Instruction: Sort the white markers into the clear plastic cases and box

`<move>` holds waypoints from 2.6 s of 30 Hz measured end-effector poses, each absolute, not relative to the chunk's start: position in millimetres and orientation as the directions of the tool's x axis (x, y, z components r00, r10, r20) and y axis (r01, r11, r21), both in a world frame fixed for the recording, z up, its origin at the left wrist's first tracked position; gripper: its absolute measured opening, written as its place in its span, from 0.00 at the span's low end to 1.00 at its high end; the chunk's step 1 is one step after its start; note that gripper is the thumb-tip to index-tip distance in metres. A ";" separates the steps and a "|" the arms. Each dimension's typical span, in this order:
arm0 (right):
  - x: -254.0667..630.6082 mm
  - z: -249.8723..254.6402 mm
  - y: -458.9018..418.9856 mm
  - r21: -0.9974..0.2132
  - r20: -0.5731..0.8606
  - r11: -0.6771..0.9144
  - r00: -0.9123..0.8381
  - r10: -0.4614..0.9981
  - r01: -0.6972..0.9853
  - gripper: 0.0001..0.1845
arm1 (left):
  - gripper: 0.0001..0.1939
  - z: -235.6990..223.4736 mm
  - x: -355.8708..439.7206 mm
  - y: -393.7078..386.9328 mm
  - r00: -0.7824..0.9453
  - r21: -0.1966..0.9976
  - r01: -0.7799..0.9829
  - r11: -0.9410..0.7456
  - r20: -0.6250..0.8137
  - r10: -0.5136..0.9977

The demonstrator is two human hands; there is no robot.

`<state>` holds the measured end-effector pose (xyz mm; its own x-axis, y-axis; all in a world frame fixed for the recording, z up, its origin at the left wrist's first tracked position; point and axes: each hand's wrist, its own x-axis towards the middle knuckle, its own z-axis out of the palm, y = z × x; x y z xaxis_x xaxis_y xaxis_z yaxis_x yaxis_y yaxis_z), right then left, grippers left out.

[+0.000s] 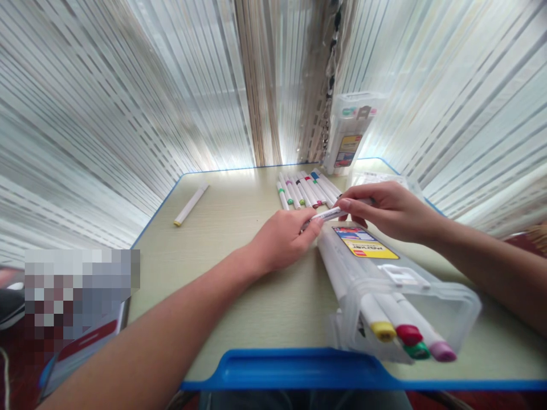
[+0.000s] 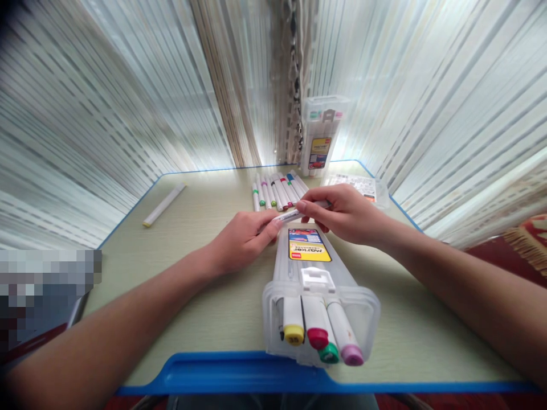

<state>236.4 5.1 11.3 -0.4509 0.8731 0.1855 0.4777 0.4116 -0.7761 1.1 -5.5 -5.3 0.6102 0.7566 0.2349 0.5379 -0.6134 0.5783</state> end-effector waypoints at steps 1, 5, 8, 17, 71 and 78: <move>236.2 11.5 5.0 -0.777 0.186 0.412 -0.451 0.873 0.477 0.22 | 0.17 -5.4 1.2 -5.4 0.611 0.578 0.537 -0.614 0.235 0.756; 236.3 11.6 5.1 -0.777 0.185 0.410 -0.450 0.874 0.478 0.22 | 0.17 -5.2 1.3 -5.5 0.612 0.577 0.539 -0.614 0.233 0.756; 237.0 11.3 5.5 -0.782 0.177 0.402 -0.449 0.876 0.476 0.21 | 0.17 -4.7 1.3 -5.8 0.610 0.583 0.537 -0.609 0.230 0.758; 236.9 8.5 6.9 -0.779 0.153 0.390 -0.455 0.877 0.491 0.23 | 0.17 -4.3 1.4 -6.2 0.607 0.571 0.548 -0.612 0.231 0.760; 236.4 18.7 5.1 -0.737 0.068 0.412 -0.548 0.834 0.536 0.19 | 0.16 -6.1 1.2 -4.4 0.601 0.556 0.563 -0.611 0.231 0.765; 237.1 18.7 5.4 -0.739 0.062 0.412 -0.556 0.829 0.532 0.20 | 0.16 -6.4 1.2 -4.5 0.602 0.554 0.567 -0.609 0.226 0.766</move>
<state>237.1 5.4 18.7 -0.5560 0.8289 0.0617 0.5324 0.4121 -0.7394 1.2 -4.5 -6.4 0.6018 0.7660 0.2260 0.5673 -0.6092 0.5541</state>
